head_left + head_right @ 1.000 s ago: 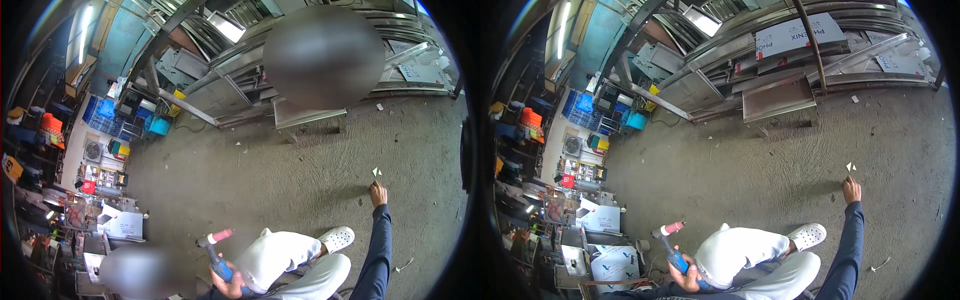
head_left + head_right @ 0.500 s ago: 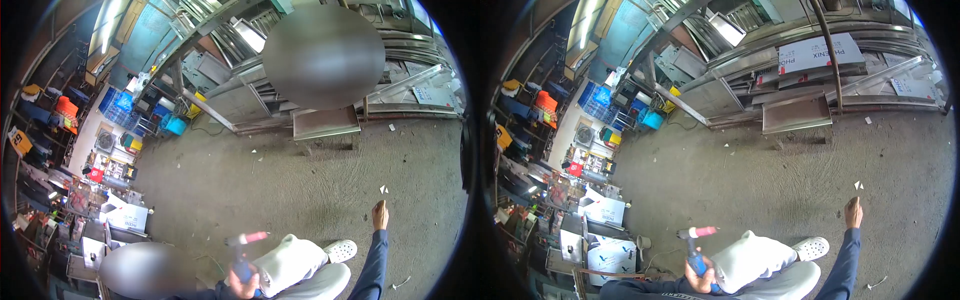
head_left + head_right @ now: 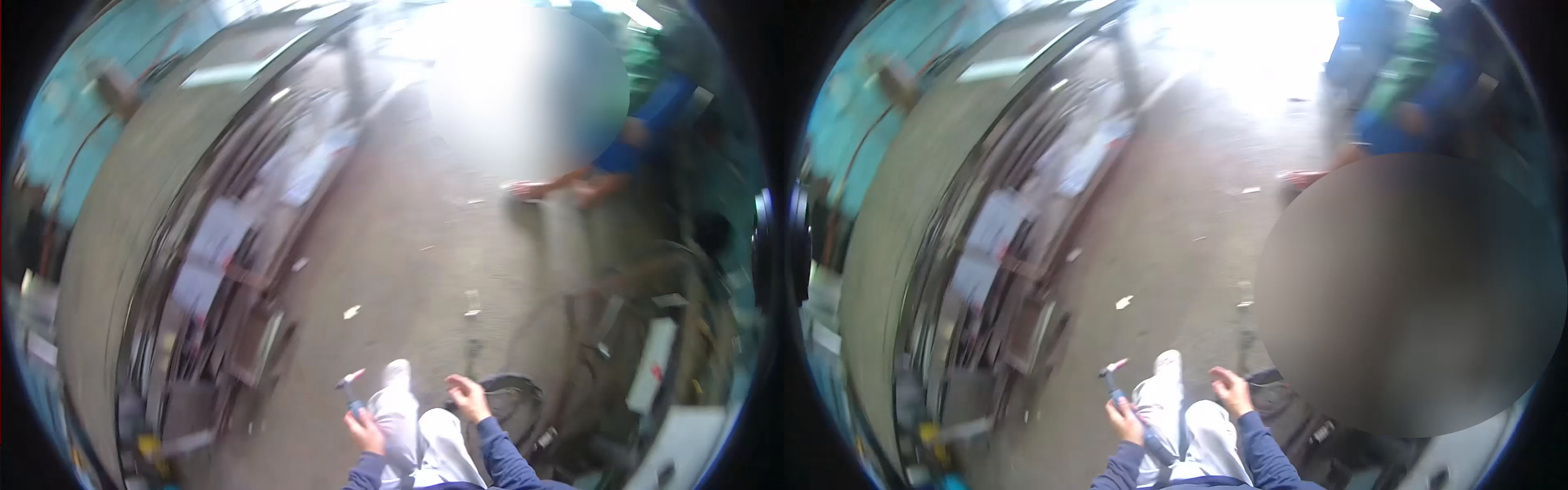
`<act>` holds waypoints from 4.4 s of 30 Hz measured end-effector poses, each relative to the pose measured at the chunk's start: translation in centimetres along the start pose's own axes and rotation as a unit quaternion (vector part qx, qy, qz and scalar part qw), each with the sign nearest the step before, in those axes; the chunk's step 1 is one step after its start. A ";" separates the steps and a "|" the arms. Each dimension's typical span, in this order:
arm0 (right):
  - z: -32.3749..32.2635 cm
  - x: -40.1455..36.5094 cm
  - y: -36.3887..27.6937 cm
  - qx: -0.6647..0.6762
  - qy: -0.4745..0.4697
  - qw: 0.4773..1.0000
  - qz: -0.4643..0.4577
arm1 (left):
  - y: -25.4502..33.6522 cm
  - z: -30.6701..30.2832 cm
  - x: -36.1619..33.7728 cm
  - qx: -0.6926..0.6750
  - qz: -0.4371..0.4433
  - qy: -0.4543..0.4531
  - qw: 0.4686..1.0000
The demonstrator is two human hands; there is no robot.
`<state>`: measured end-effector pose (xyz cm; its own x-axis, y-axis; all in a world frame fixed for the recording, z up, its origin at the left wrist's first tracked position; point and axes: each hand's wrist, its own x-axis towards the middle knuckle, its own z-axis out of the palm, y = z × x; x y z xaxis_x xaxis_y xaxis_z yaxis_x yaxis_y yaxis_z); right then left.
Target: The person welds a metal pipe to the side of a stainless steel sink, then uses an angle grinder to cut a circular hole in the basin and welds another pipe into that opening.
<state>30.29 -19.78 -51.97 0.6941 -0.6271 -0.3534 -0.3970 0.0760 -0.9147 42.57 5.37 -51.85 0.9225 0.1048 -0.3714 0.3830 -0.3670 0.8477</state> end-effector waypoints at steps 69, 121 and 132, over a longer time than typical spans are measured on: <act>-19.3 -34.5 -46.4 -0.039 0.494 0.845 -0.202 | 50.1 -7.3 -29.7 -0.034 0.156 -0.759 0.631; -16.4 -38.7 -41.9 0.189 0.569 0.777 -0.192 | 47.7 -6.8 -30.6 0.001 0.195 -0.829 0.525; -15.9 -40.0 -40.7 0.206 0.579 0.767 -0.183 | 47.7 -7.2 -31.3 0.023 0.174 -0.845 0.505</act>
<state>9.12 -10.16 2.46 -0.3801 -0.9149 0.1361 0.0860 -0.1815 -0.9796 32.31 -8.74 2.97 -0.4401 -0.8975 -0.0281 0.1748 -0.1163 0.9777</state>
